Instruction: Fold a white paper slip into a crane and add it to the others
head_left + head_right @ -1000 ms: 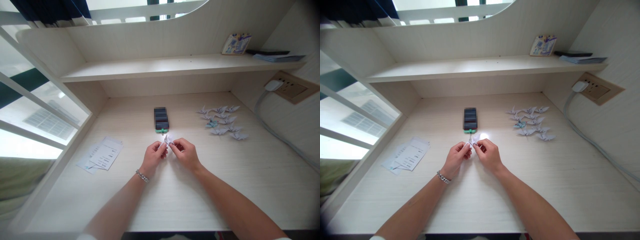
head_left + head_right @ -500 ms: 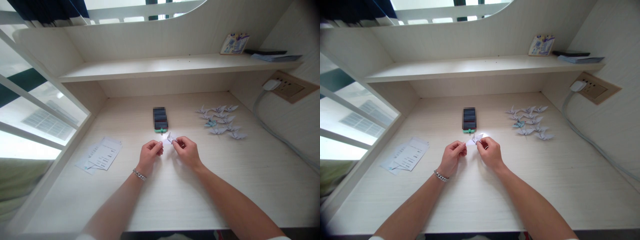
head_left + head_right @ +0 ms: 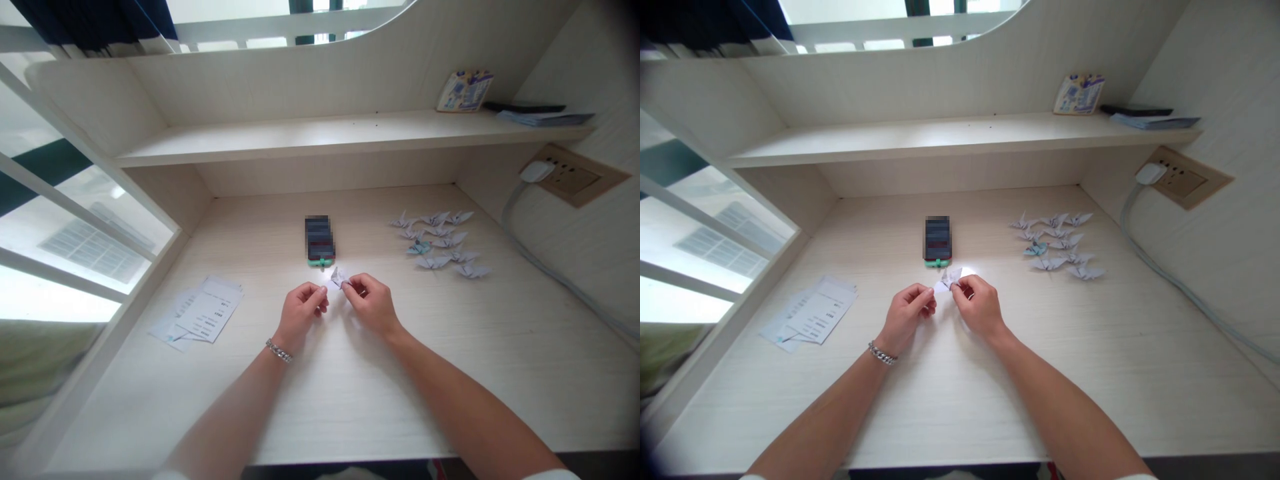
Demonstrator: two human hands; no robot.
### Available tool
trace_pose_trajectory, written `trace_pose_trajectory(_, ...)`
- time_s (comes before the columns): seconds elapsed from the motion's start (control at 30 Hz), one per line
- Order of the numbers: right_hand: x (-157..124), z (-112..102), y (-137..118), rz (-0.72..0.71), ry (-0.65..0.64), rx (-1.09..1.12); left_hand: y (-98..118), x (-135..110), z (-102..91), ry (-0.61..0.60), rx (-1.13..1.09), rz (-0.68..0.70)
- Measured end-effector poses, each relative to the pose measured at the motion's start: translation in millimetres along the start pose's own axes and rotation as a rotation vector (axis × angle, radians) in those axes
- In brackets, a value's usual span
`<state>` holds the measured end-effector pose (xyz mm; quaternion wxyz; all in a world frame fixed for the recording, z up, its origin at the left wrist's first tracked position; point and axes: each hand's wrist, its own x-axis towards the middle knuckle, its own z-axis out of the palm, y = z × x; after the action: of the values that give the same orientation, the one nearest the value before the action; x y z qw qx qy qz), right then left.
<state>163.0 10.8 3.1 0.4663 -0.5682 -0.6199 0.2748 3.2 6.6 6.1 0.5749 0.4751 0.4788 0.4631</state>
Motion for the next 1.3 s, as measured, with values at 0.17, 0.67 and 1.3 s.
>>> trace_pose_trajectory(0.17,5,-4,5,0.011,0.079,-0.028,2,2,-3.6,0.026,0.007,0.009)
trace_pose_trajectory(0.67,-11,-89,43,0.079,0.322,-0.261,1,1,-3.0,-0.081,0.383,0.048)
trace_pose_trajectory(1.3,57,-257,128,0.232,0.662,-0.516,2,3,-3.0,-0.064,0.696,0.042)
